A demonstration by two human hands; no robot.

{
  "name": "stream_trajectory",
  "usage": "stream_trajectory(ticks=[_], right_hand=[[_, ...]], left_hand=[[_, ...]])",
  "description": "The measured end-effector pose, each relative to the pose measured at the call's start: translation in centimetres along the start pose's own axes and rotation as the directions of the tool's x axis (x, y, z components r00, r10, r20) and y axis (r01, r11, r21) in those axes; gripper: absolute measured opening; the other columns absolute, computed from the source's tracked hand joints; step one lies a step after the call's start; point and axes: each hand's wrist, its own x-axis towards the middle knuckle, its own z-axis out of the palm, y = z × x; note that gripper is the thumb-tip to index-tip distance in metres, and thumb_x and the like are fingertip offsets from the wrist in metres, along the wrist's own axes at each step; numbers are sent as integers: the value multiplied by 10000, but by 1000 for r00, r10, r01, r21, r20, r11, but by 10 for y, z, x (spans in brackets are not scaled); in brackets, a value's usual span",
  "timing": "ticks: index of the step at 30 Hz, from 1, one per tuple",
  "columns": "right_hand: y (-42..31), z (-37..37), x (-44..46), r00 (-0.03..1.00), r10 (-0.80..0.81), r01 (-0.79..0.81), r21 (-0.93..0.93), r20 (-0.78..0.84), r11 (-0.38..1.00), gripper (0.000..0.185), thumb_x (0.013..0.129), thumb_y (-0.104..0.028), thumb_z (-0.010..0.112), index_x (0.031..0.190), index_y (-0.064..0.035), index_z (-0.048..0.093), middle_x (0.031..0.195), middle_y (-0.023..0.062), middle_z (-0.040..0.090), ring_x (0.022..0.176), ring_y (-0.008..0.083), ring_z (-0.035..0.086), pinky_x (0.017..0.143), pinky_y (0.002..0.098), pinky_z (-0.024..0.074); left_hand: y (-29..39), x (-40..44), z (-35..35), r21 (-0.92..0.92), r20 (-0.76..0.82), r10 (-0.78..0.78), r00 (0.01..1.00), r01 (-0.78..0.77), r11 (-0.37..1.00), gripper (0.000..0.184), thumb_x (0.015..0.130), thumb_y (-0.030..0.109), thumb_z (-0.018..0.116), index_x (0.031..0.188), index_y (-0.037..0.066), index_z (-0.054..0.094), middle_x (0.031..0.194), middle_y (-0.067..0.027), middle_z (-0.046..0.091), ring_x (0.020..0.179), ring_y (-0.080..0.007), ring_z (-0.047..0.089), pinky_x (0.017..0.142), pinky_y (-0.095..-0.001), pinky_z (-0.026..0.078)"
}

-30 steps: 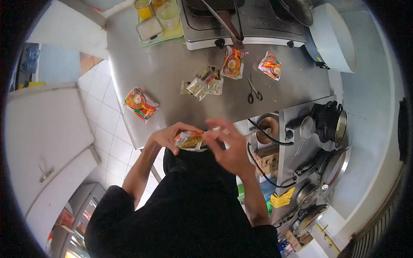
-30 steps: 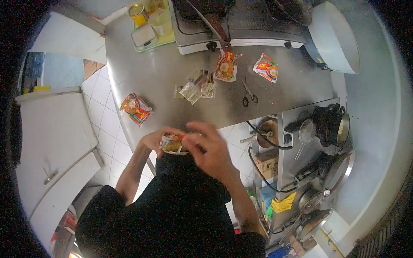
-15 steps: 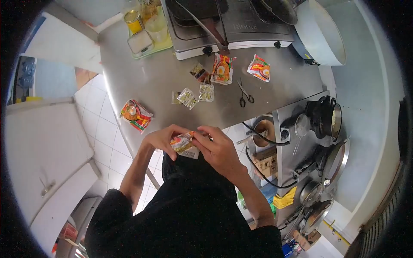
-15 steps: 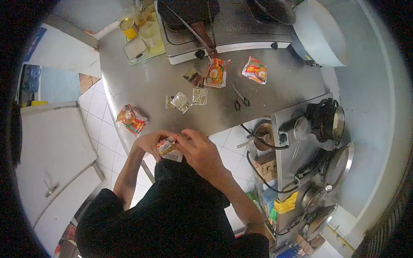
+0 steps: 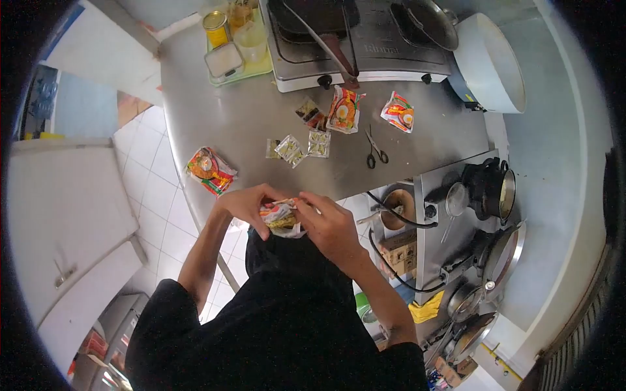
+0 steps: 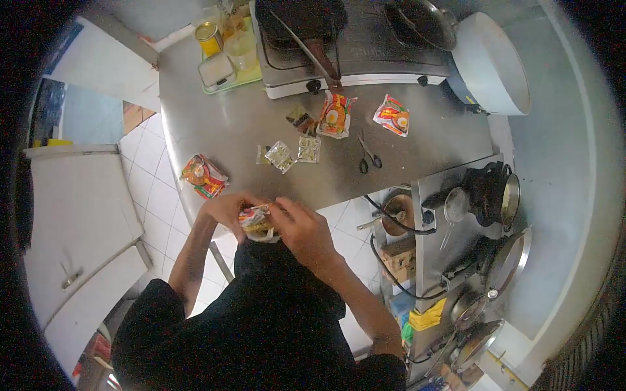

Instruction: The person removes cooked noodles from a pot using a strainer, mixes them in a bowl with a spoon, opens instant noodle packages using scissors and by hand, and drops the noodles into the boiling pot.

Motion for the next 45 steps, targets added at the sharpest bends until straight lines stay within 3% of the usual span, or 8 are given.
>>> stream_trajectory(ticks=[12,18,25,31,34,37,40,45], right_hand=[[-5,10,8,991,122,-109,-219,46,969,165,752,-103,688,903,-39,668,980,104,632,874,280,620,781,379,502],[13,12,17,978,91,-126,180,189,976,154,771,-80,665,918,-33,661,1009,109,619,947,282,596,819,387,494],[9,-5,3,986,-165,157,-166,-36,974,231,825,-51,630,1053,-18,612,1088,131,603,1048,263,583,917,394,467],[59,14,33,846,513,-432,378,-144,819,207,863,-72,633,1059,-8,619,966,134,653,859,244,654,780,335,507],[65,8,43,903,83,-165,-163,-421,973,197,845,-69,649,1033,-9,636,893,119,672,781,239,668,712,324,516],[40,-22,20,948,291,-250,260,-129,932,186,867,-119,628,1024,-20,636,972,150,671,862,308,658,757,382,525],[50,-46,-3,1000,-7,2,288,14,958,205,856,-116,631,1040,-27,632,971,140,672,866,289,663,758,390,531],[99,-125,-59,998,58,-57,31,-15,998,293,773,-77,693,1057,-34,638,996,119,674,854,282,665,719,362,547]], left_hand=[[15,9,-2,413,24,102,994,-103,905,729,520,299,929,1078,-53,617,976,-109,677,912,-128,596,828,-292,484],[39,7,-4,487,24,-338,941,284,826,726,524,293,928,1085,-45,615,1073,-117,655,970,-128,581,867,-298,472],[-50,-14,-36,86,-95,32,995,-24,996,841,521,359,933,1162,-49,572,1139,-105,625,1061,-149,550,944,-300,427],[-62,-34,-36,-84,-258,-47,965,26,996,1115,464,426,937,1331,-48,420,1245,-128,562,1130,-204,527,1011,-322,381],[-68,-28,-38,55,-318,61,946,-45,997,1110,450,417,943,1323,-46,437,1259,-127,555,1149,-199,521,1011,-318,383],[-44,-2,-22,151,-271,125,954,-86,985,1060,463,385,947,1310,-35,468,1251,-115,565,1151,-180,522,1009,-311,386],[3,46,12,169,-158,92,983,-65,983,968,532,350,927,1309,-18,482,1209,-95,588,1118,-154,527,990,-305,398],[15,159,55,232,-123,-3,992,31,972,792,641,389,859,1237,-18,532,1119,-98,614,1011,-164,550,908,-321,438]])
